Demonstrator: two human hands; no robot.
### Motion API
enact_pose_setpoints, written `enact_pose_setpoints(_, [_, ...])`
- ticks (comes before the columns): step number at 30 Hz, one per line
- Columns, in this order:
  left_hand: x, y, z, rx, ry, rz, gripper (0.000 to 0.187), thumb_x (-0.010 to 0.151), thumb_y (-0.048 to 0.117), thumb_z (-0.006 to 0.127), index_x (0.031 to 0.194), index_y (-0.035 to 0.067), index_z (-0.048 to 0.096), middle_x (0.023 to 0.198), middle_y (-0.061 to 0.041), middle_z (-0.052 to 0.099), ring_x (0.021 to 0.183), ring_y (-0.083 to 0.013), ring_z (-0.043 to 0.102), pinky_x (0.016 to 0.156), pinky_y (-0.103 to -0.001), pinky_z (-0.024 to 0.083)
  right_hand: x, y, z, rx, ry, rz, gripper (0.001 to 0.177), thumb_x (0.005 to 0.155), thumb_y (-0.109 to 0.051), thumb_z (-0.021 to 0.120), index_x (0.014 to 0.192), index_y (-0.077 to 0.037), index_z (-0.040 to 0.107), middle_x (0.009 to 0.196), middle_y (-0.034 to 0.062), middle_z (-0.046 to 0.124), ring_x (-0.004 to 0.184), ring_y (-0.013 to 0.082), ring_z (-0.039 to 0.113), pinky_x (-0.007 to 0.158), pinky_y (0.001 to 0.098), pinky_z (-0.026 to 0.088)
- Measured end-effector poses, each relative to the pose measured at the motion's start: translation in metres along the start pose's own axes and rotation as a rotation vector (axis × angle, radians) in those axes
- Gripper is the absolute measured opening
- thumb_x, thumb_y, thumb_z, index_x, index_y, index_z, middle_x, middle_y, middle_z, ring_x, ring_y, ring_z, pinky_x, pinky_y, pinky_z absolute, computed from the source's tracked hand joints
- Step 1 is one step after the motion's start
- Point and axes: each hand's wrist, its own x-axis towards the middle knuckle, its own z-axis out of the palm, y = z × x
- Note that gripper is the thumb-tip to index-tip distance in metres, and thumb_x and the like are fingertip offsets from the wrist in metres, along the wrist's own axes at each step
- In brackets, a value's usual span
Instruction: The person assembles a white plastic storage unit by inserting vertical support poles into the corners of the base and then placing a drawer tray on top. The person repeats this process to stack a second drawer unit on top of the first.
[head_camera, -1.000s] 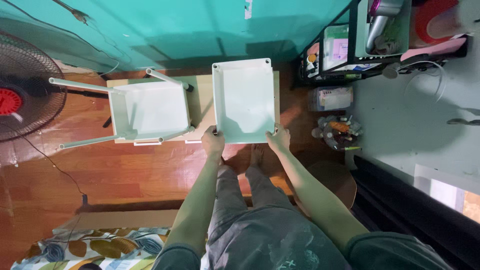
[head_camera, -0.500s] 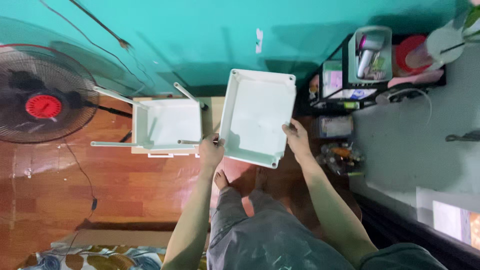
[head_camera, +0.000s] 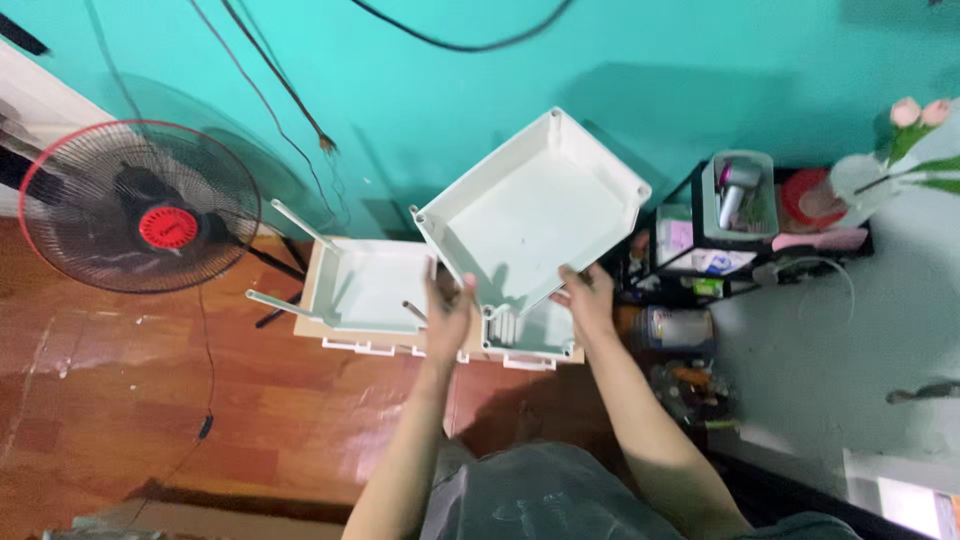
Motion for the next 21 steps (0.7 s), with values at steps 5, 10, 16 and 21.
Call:
enact_pose_setpoints(5, [-0.005,0.012,-0.027,-0.080,0.008,-0.047,0.071,0.093,0.020,0.055,0.154,0.006,0.020,0.147,-0.020,0.043,0.126,-0.0299,0.051,0.098,-0.040,0.047,-0.036,-0.013,0.038,-0.087,-0.137,-0.001,0.046,0.091,-0.014,0.062,0.132,-0.005,0.044,0.115,0.0141,0.062,0.102,0.0214,0.065,0.088,0.0380,0.057])
enact_pose_setpoints(10, [0.010,0.037,-0.098,-0.072,0.075,-0.180,0.065,0.091,0.015,0.049,0.152,0.008,0.025,0.146,-0.011,0.040,0.125,-0.0252,0.050,0.098,-0.035,0.047,-0.046,-0.033,0.038,0.328,-0.210,-0.131,0.056,0.094,-0.043,0.040,0.140,-0.012,0.040,0.127,0.0105,0.062,0.114,0.0248,0.060,0.096,0.0420,0.051])
enact_pose_setpoints(16, [0.025,0.047,-0.162,0.086,-0.166,0.113,0.057,0.090,0.004,0.050,0.146,-0.001,0.039,0.142,-0.015,0.051,0.129,-0.0224,0.048,0.107,-0.031,0.036,-0.046,-0.035,0.022,0.092,-0.271,-0.121,0.051,0.100,-0.039,0.043,0.137,-0.004,0.050,0.126,0.0130,0.061,0.111,0.0219,0.060,0.093,0.0364,0.048])
enact_pose_setpoints(21, [0.029,0.048,-0.182,0.104,-0.195,-0.100,0.065,0.086,0.001,0.054,0.150,0.002,0.044,0.129,-0.021,0.061,0.105,-0.0229,0.051,0.090,-0.035,0.037,-0.050,-0.008,0.024,0.084,-0.237,-0.085,0.047,0.106,-0.037,0.043,0.128,0.003,0.056,0.122,0.0128,0.062,0.111,0.0212,0.060,0.094,0.0351,0.047])
